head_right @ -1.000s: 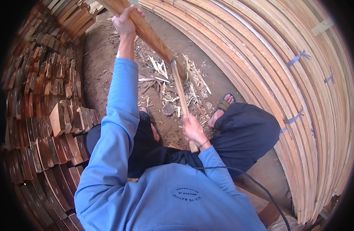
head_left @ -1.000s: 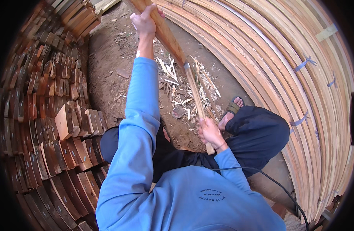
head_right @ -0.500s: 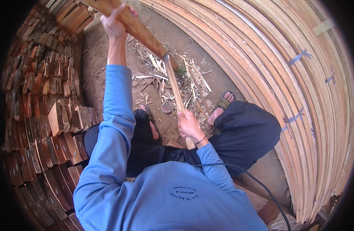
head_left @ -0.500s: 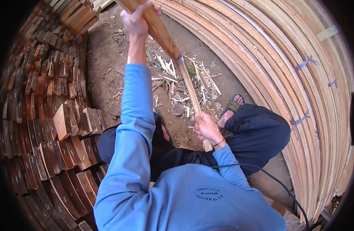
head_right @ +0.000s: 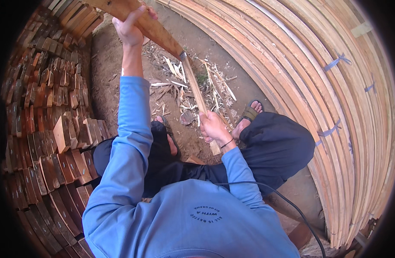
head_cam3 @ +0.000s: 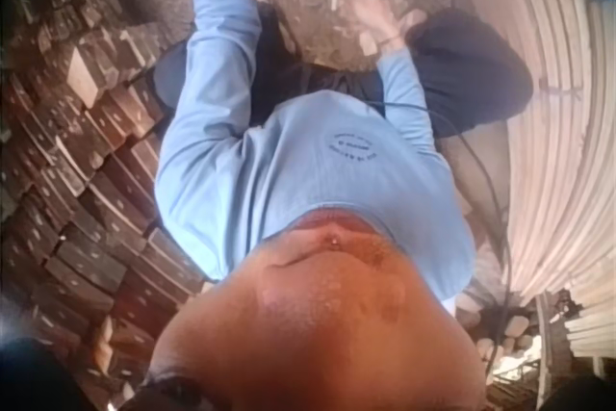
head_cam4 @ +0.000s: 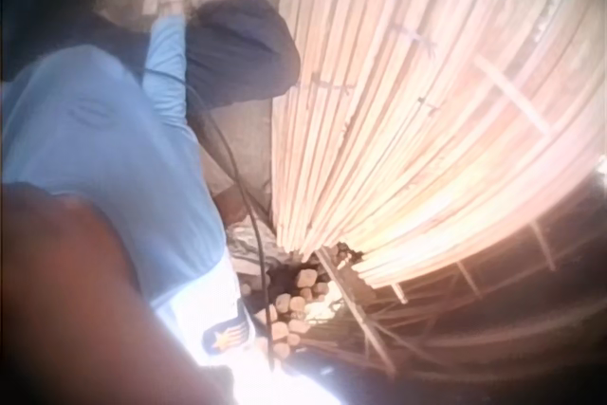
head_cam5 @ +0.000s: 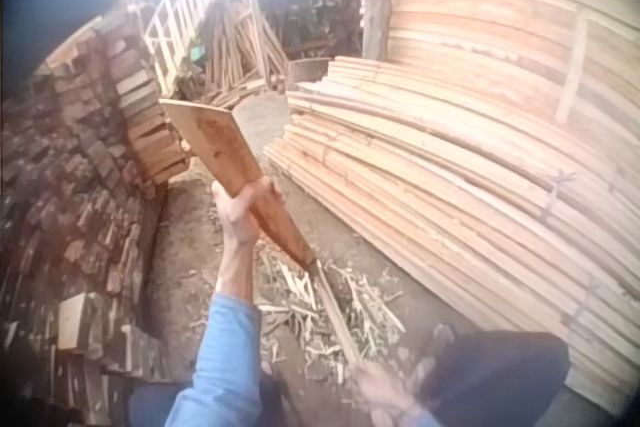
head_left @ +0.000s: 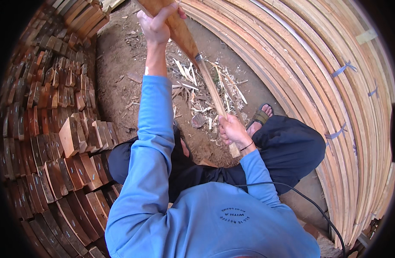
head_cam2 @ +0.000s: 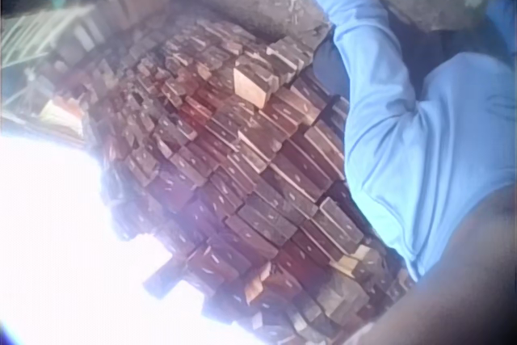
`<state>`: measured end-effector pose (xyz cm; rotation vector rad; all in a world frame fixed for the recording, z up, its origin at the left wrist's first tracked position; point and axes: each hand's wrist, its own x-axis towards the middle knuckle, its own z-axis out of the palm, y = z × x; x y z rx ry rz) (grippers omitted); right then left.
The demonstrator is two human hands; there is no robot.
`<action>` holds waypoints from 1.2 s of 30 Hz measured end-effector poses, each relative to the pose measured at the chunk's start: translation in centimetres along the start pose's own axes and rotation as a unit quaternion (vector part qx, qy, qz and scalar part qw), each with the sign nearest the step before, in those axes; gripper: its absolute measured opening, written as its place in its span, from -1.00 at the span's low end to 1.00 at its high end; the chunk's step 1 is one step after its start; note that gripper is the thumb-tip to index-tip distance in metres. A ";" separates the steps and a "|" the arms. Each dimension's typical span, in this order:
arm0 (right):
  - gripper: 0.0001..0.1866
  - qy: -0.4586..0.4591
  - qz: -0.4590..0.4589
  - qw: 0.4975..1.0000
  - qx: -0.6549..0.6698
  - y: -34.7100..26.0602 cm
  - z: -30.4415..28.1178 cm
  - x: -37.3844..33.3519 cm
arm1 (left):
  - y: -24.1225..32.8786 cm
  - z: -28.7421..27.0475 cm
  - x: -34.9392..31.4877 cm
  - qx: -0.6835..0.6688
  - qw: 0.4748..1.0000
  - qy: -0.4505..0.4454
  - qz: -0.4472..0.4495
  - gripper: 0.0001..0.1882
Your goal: The person shaves a wooden plank using a hand drawknife while sitting on the ground near stacks of lumber.
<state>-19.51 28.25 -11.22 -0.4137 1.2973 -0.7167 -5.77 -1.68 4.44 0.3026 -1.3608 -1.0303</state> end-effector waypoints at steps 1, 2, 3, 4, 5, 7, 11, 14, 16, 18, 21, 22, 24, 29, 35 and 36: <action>-0.77 0.004 0.005 1.000 0.003 0.6 -0.1 0.8 | -1.0 -0.3 -0.7 0.008 1.000 -0.001 -0.004 -0.77; -0.76 0.009 0.009 1.000 0.006 1.2 -0.3 1.5 | -1.9 -0.6 -1.4 0.015 1.000 -0.002 -0.008 -0.74; -0.77 0.002 0.008 1.000 0.010 1.3 -0.3 1.8 | -2.0 -0.7 -1.6 0.016 1.000 0.002 -0.015 -0.74; -0.77 -0.004 0.007 1.000 0.013 1.6 -0.4 1.9 | -2.2 -0.7 -1.8 0.017 1.000 0.006 -0.021 -0.74; -0.77 -0.010 0.006 1.000 0.017 1.7 -0.5 2.1 | -2.3 -0.7 -1.7 0.017 0.999 0.010 -0.027 -0.75; -0.76 -0.015 -0.007 0.999 0.037 1.8 -0.4 1.9 | -2.3 -0.5 -1.8 0.022 0.999 0.003 -0.036 -0.75; -0.78 -0.010 0.004 0.997 0.071 1.2 -0.5 1.6 | -2.6 0.0 -1.1 0.028 0.999 -0.007 -0.029 -0.73; -0.79 -0.016 -0.016 0.997 0.071 0.4 -0.3 1.4 | -3.3 -1.1 -0.1 0.025 0.999 0.010 -0.038 -0.72; -0.82 0.001 -0.033 0.999 0.042 0.9 0.4 1.9 | -3.8 -1.0 0.3 0.016 0.999 0.031 -0.035 -0.76; -0.83 -0.004 -0.037 0.998 0.054 1.2 0.8 2.1 | -4.4 -0.9 0.8 0.034 0.997 0.048 -0.045 -0.78; -0.81 -0.042 -0.017 0.991 0.125 0.7 0.0 2.1 | -5.4 -0.6 1.7 0.075 0.993 0.058 -0.066 -0.81; -0.81 -0.039 -0.012 0.993 0.111 0.3 -1.0 1.9 | -5.6 0.4 1.7 0.068 0.994 0.055 -0.065 -0.81; -0.82 -0.034 -0.005 0.996 0.083 -0.7 -2.6 1.8 | -5.9 1.6 2.0 0.059 0.995 0.044 -0.061 -0.81; -0.78 0.022 -0.022 0.994 0.105 0.8 1.6 0.4 | -8.0 1.8 3.7 0.056 0.996 0.052 -0.049 -0.75; -0.76 0.002 0.046 0.996 0.078 3.9 0.9 -2.8 | -8.7 -0.5 4.1 0.069 0.993 0.088 -0.035 -0.71; -0.75 0.005 0.039 0.996 0.083 3.5 0.6 -2.2 | -8.3 0.1 3.9 0.078 0.993 0.082 -0.045 -0.71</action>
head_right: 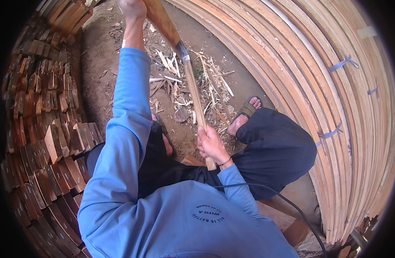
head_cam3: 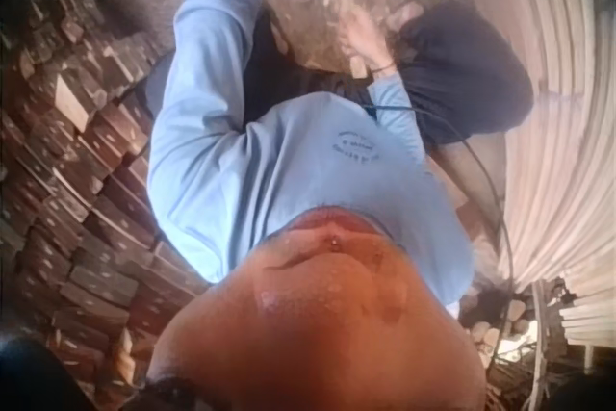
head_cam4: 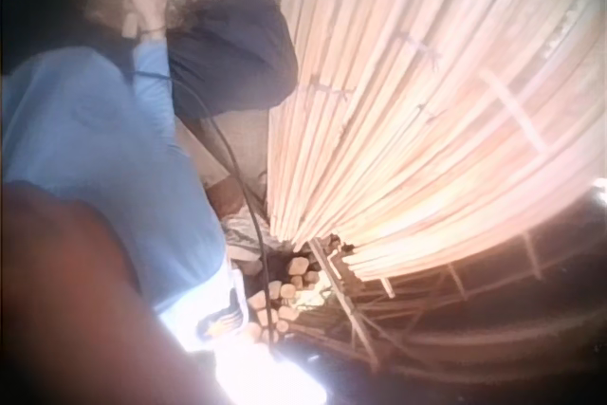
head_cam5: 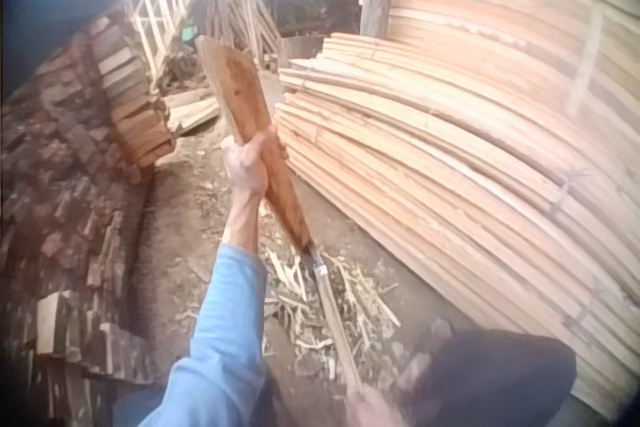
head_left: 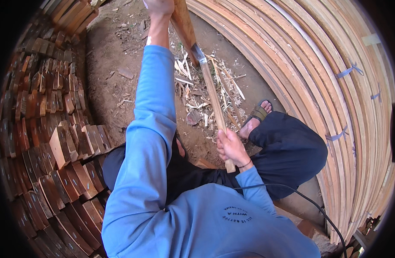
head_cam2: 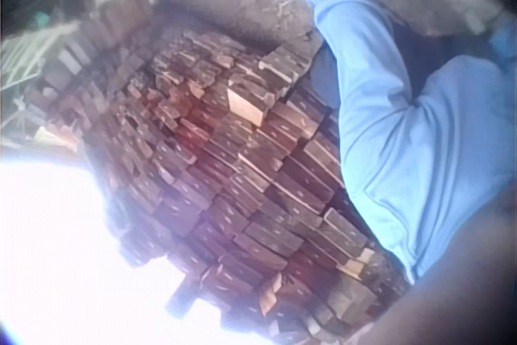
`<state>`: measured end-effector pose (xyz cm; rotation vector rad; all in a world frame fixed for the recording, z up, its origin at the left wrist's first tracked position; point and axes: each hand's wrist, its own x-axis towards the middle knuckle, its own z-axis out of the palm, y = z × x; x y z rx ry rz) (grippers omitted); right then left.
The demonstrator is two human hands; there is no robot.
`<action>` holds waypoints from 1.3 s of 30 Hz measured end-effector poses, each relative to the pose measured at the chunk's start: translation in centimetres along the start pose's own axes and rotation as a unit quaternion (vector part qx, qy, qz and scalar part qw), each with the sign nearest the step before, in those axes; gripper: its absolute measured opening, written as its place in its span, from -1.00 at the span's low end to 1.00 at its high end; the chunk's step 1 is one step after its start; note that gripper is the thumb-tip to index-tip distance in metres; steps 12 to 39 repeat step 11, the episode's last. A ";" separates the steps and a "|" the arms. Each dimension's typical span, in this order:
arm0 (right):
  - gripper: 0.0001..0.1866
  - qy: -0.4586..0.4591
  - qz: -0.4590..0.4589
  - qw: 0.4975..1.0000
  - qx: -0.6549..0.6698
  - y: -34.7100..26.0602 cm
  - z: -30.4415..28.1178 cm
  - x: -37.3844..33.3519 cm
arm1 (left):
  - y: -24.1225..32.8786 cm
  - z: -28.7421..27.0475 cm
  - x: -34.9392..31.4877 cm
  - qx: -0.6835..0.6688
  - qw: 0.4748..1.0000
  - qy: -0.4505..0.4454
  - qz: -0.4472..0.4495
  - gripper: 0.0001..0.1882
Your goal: The person shaves a wooden plank using a hand drawknife while sitting on the ground near stacks of lumber.
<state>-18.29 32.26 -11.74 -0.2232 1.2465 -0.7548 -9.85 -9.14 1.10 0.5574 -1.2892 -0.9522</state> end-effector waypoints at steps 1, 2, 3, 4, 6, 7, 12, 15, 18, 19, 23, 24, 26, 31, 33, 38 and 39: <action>-0.75 -0.001 -0.010 1.000 0.003 -0.8 0.0 0.8 | 0.6 0.3 0.0 0.011 1.000 -0.006 -0.003 -0.71; -0.75 -0.003 -0.021 1.000 0.006 -1.2 0.1 1.3 | 0.8 0.6 -0.3 0.007 1.000 -0.009 -0.005 -0.71; -0.75 0.003 -0.024 1.000 -0.013 -1.6 0.3 1.7 | 0.9 0.6 -0.6 0.008 1.000 -0.009 -0.003 -0.71; -0.74 0.004 -0.027 0.999 -0.016 -1.5 0.6 1.2 | 1.0 0.4 -0.8 0.008 1.000 -0.009 -0.001 -0.72; -0.74 0.007 -0.032 0.999 -0.021 -0.5 1.2 -1.0 | 0.6 -0.3 -0.8 -0.007 1.000 0.004 -0.001 -0.74; -0.73 0.014 -0.019 0.999 -0.028 0.0 1.0 -1.7 | 1.0 -0.2 -0.9 -0.004 1.000 0.016 0.010 -0.74; -0.73 0.023 -0.015 0.999 -0.037 -0.8 0.9 -0.9 | 1.1 0.5 -2.1 -0.026 0.999 -0.021 0.023 -0.73; -0.73 0.023 -0.015 0.999 -0.037 -0.8 0.9 -0.9 | 1.1 0.5 -2.1 -0.026 0.999 -0.021 0.023 -0.73; -0.73 0.023 -0.015 0.999 -0.037 -0.8 0.9 -0.9 | 1.1 0.5 -2.1 -0.026 0.999 -0.021 0.023 -0.73; -0.73 0.023 -0.015 0.999 -0.037 -0.8 0.9 -0.9 | 1.1 0.5 -2.1 -0.026 0.999 -0.021 0.023 -0.73; -0.73 0.023 -0.015 0.999 -0.037 -0.8 0.9 -0.9 | 1.1 0.5 -2.1 -0.026 0.999 -0.021 0.023 -0.73; -0.73 0.023 -0.015 0.999 -0.037 -0.8 0.9 -0.9 | 1.1 0.5 -2.1 -0.026 0.999 -0.021 0.023 -0.73; -0.73 0.023 -0.015 0.999 -0.037 -0.8 0.9 -0.9 | 1.1 0.5 -2.1 -0.026 0.999 -0.021 0.023 -0.73; -0.73 0.023 -0.015 0.999 -0.037 -0.8 0.9 -0.9 | 1.1 0.5 -2.1 -0.026 0.999 -0.021 0.023 -0.73; -0.73 0.023 -0.015 0.999 -0.037 -0.8 0.9 -0.9 | 1.1 0.5 -2.1 -0.026 0.999 -0.021 0.023 -0.73; -0.73 0.023 -0.015 0.999 -0.037 -0.8 0.9 -0.9 | 1.1 0.5 -2.1 -0.026 0.999 -0.021 0.023 -0.73; -0.73 0.023 -0.015 0.999 -0.037 -0.8 0.9 -0.9 | 1.1 0.5 -2.1 -0.026 0.999 -0.021 0.023 -0.73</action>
